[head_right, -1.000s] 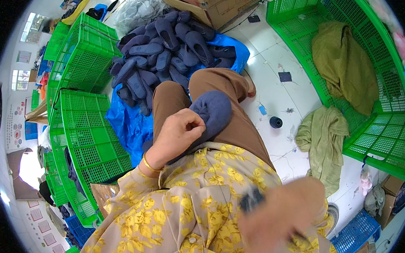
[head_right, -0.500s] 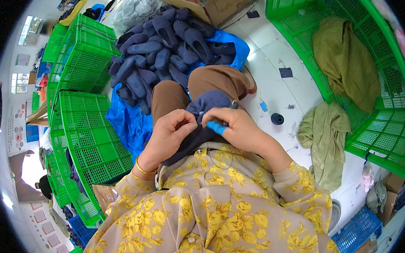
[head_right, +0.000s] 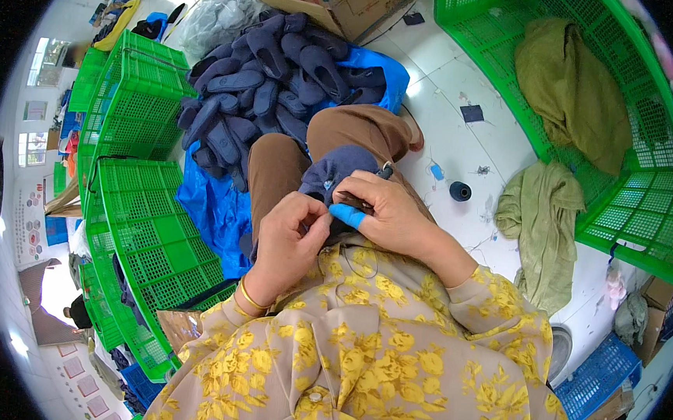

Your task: The person sits on the floor and sews a decorative bow onto the vamp of a dark blue slipper using a needle and thread. They repeatedly pull the thread through the fabric and tie off the bow, then place the finished slipper aside and pick up another to repeat the process.

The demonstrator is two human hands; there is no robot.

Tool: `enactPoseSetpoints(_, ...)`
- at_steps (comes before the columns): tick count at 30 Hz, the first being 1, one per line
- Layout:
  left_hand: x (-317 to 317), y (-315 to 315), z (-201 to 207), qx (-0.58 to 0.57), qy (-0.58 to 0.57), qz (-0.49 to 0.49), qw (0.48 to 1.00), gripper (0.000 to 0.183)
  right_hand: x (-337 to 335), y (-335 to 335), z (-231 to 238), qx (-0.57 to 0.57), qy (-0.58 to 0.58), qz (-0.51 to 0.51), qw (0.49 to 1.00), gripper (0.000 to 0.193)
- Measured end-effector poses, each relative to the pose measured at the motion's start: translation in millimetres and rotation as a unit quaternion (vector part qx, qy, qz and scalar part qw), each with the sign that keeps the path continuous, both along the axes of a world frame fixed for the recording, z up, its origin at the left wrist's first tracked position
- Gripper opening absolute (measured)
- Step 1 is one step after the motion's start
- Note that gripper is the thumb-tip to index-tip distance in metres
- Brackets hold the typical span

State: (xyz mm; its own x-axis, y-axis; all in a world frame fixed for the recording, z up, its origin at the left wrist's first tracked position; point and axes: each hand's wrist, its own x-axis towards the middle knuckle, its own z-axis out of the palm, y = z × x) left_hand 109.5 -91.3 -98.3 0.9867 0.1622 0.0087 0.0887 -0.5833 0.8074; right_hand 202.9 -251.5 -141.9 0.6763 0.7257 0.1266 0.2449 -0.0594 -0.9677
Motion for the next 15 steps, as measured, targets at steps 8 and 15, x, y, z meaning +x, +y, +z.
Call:
enactPoseSetpoints(8,0.5,-13.4,-3.0,0.03,-0.038,-0.073,0.996,0.005,-4.5,13.6,-8.6,0.189,0.341,-0.157,0.907,0.005)
enactPoseSetpoints(15,8.9,-19.0,-6.0,-0.065,0.061,-0.074,0.993,0.005,16.1,-4.5,-24.9,0.296,0.425,-0.175,0.837,0.011)
